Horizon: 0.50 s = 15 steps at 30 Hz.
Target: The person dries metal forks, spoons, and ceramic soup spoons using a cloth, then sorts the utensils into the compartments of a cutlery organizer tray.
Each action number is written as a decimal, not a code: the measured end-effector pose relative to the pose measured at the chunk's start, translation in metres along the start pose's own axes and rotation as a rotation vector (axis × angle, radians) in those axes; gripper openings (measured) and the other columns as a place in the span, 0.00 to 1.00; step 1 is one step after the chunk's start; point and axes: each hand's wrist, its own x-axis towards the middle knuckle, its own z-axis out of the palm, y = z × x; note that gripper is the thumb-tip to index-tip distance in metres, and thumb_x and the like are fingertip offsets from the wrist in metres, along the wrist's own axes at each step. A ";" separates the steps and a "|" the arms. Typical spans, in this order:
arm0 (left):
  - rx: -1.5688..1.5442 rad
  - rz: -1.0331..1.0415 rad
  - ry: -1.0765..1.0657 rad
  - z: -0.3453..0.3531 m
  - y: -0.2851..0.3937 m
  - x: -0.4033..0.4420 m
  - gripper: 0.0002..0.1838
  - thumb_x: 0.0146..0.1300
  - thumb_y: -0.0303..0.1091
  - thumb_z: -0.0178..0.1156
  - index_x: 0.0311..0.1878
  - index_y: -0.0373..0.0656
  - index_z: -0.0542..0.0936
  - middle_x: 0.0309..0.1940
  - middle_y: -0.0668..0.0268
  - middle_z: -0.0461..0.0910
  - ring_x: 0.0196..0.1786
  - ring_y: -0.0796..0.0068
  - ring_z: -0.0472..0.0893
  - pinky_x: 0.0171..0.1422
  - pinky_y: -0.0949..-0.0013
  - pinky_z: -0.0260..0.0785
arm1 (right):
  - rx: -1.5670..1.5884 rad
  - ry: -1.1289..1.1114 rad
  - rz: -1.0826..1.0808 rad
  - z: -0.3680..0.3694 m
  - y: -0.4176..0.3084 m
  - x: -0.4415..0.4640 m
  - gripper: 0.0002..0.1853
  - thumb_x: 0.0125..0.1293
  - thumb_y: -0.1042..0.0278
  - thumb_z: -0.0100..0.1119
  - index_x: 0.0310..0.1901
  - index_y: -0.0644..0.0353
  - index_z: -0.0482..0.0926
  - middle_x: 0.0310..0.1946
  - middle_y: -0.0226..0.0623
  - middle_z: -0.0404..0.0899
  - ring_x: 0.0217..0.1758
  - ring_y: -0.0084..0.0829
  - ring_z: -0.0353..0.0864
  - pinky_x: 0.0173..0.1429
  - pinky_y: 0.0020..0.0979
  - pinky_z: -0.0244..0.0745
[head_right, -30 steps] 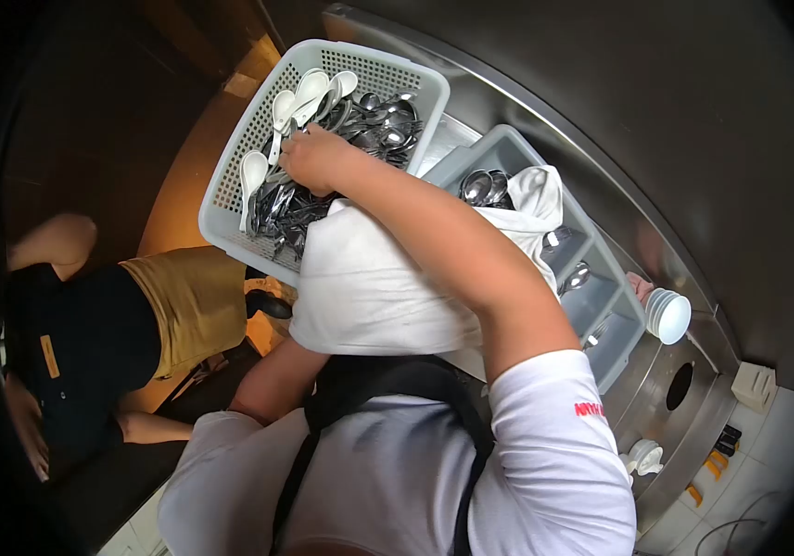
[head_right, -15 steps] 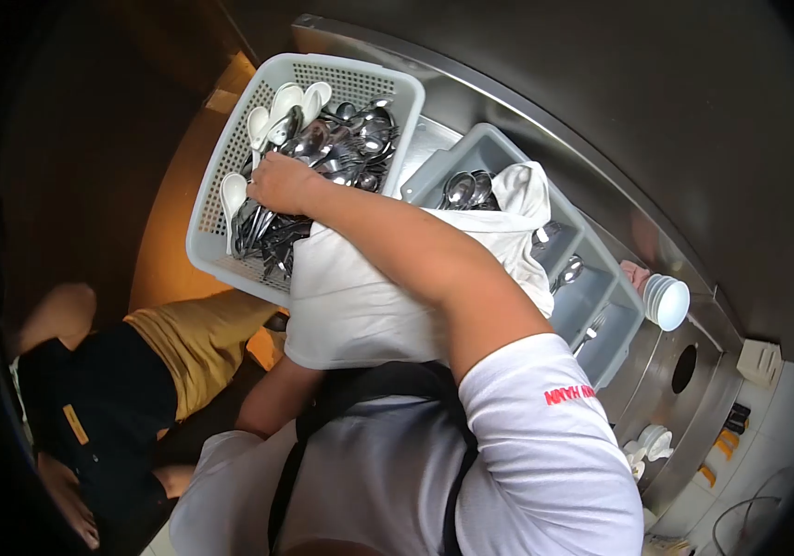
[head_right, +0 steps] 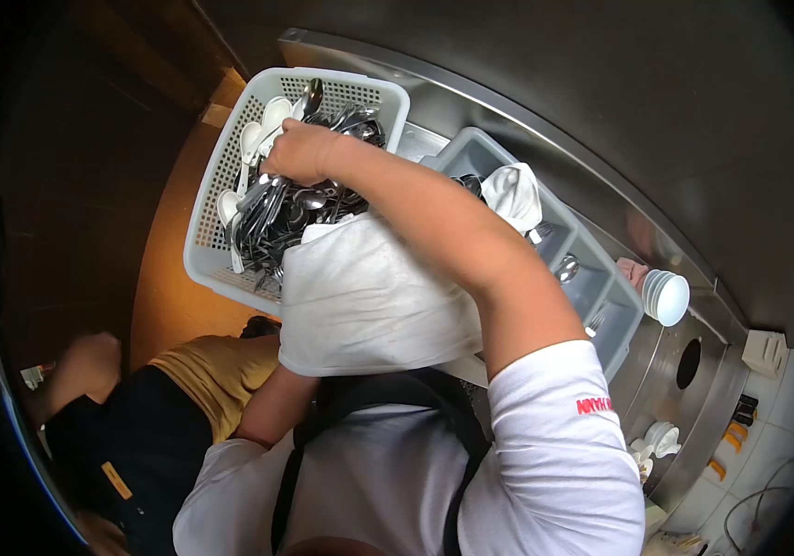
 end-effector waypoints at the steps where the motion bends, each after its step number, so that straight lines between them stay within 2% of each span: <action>1: -0.025 -0.009 -0.012 0.002 0.001 0.001 0.33 0.81 0.51 0.32 0.81 0.42 0.51 0.80 0.57 0.54 0.80 0.62 0.58 0.84 0.56 0.50 | 0.006 0.019 0.003 -0.002 0.007 -0.004 0.11 0.57 0.70 0.63 0.42 0.47 0.83 0.37 0.33 0.87 0.47 0.35 0.85 0.60 0.37 0.67; 5: -0.153 -0.034 -0.119 0.007 0.007 0.002 0.32 0.82 0.49 0.31 0.81 0.42 0.51 0.80 0.57 0.54 0.80 0.63 0.58 0.84 0.56 0.49 | 0.182 0.230 0.040 -0.015 0.016 -0.026 0.13 0.54 0.75 0.65 0.42 0.49 0.81 0.37 0.31 0.86 0.49 0.37 0.84 0.62 0.39 0.65; 6: -0.201 -0.029 -0.123 0.000 0.005 0.002 0.31 0.82 0.48 0.31 0.80 0.41 0.52 0.79 0.57 0.56 0.79 0.63 0.59 0.84 0.57 0.50 | 0.338 0.337 -0.001 -0.018 0.015 -0.032 0.14 0.49 0.81 0.66 0.37 0.53 0.78 0.36 0.30 0.82 0.48 0.39 0.80 0.63 0.39 0.63; 7: -0.250 -0.023 -0.128 -0.009 0.003 0.003 0.30 0.82 0.47 0.32 0.80 0.40 0.53 0.78 0.57 0.57 0.79 0.63 0.60 0.84 0.57 0.51 | 0.392 0.418 -0.036 -0.021 0.012 -0.038 0.15 0.49 0.82 0.67 0.37 0.53 0.78 0.36 0.30 0.82 0.48 0.38 0.80 0.63 0.39 0.63; 9: 0.126 0.087 -0.123 -0.025 0.003 0.010 0.28 0.82 0.44 0.35 0.79 0.40 0.55 0.75 0.57 0.61 0.75 0.61 0.65 0.81 0.56 0.57 | 0.504 0.579 -0.108 -0.028 -0.003 -0.052 0.16 0.48 0.83 0.67 0.38 0.52 0.79 0.35 0.29 0.82 0.48 0.38 0.80 0.64 0.39 0.63; 11: 0.346 0.141 -0.043 -0.044 0.002 0.025 0.24 0.81 0.40 0.41 0.74 0.40 0.58 0.68 0.59 0.65 0.68 0.64 0.69 0.73 0.59 0.63 | 0.522 0.631 -0.138 -0.031 -0.021 -0.066 0.15 0.48 0.81 0.69 0.37 0.53 0.79 0.35 0.28 0.81 0.49 0.37 0.79 0.65 0.40 0.64; 13: 0.410 0.150 0.104 -0.066 0.003 0.055 0.18 0.78 0.35 0.48 0.67 0.41 0.65 0.58 0.62 0.69 0.59 0.71 0.73 0.60 0.66 0.69 | 0.594 0.735 -0.159 -0.025 -0.045 -0.078 0.15 0.46 0.79 0.71 0.36 0.53 0.79 0.35 0.26 0.80 0.49 0.36 0.80 0.69 0.42 0.62; 15: 0.535 0.207 0.181 -0.074 0.001 0.068 0.19 0.74 0.32 0.51 0.66 0.41 0.66 0.57 0.63 0.69 0.61 0.72 0.73 0.65 0.66 0.68 | 0.641 0.683 -0.185 -0.018 -0.060 -0.091 0.15 0.45 0.76 0.72 0.35 0.53 0.79 0.38 0.25 0.79 0.51 0.34 0.80 0.74 0.46 0.59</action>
